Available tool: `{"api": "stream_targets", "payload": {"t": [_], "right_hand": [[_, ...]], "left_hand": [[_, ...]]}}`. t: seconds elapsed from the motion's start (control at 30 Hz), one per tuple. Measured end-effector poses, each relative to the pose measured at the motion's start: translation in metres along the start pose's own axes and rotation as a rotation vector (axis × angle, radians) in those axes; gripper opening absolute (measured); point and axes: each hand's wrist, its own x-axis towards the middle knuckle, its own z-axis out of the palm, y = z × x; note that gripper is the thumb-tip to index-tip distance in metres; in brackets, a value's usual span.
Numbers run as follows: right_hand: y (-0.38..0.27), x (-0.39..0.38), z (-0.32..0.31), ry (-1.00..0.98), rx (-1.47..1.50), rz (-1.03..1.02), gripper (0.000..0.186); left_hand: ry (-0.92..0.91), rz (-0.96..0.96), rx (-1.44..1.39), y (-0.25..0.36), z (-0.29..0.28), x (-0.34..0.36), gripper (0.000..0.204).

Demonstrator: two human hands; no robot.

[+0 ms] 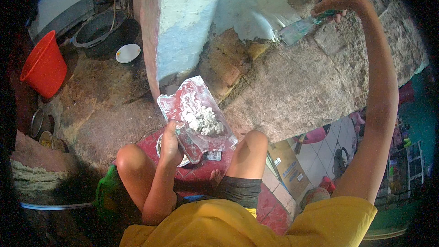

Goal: The person applies a white substance from a handheld board onto a damaged section of a wall using a putty knife, smoothing and scraping the material into the gaps between bricks and plaster.

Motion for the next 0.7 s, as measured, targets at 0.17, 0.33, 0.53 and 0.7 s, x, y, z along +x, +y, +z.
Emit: {"api": "stream_targets", "payload": {"t": [0.17, 0.33, 0.53, 0.7], "right_hand": [[-0.006, -0.017, -0.009, 0.042, -0.007, -0.023, 0.02], [-0.022, -0.016, -0.007, 0.0, 0.029, -0.166, 0.021], [-0.019, -0.005, 0.005, 0.035, 0.022, -0.127, 0.022], [-0.01, 0.001, 0.003, 0.026, 0.037, -0.142, 0.025]], "left_hand": [[0.01, 0.004, -0.01, 0.001, 0.002, 0.0, 0.033], [0.025, -0.006, -0.008, 0.004, 0.006, -0.005, 0.034], [-0.017, -0.018, 0.015, 0.004, 0.003, -0.002, 0.036], [-0.006, -0.012, 0.003, 0.003, 0.003, -0.002, 0.037]]}}
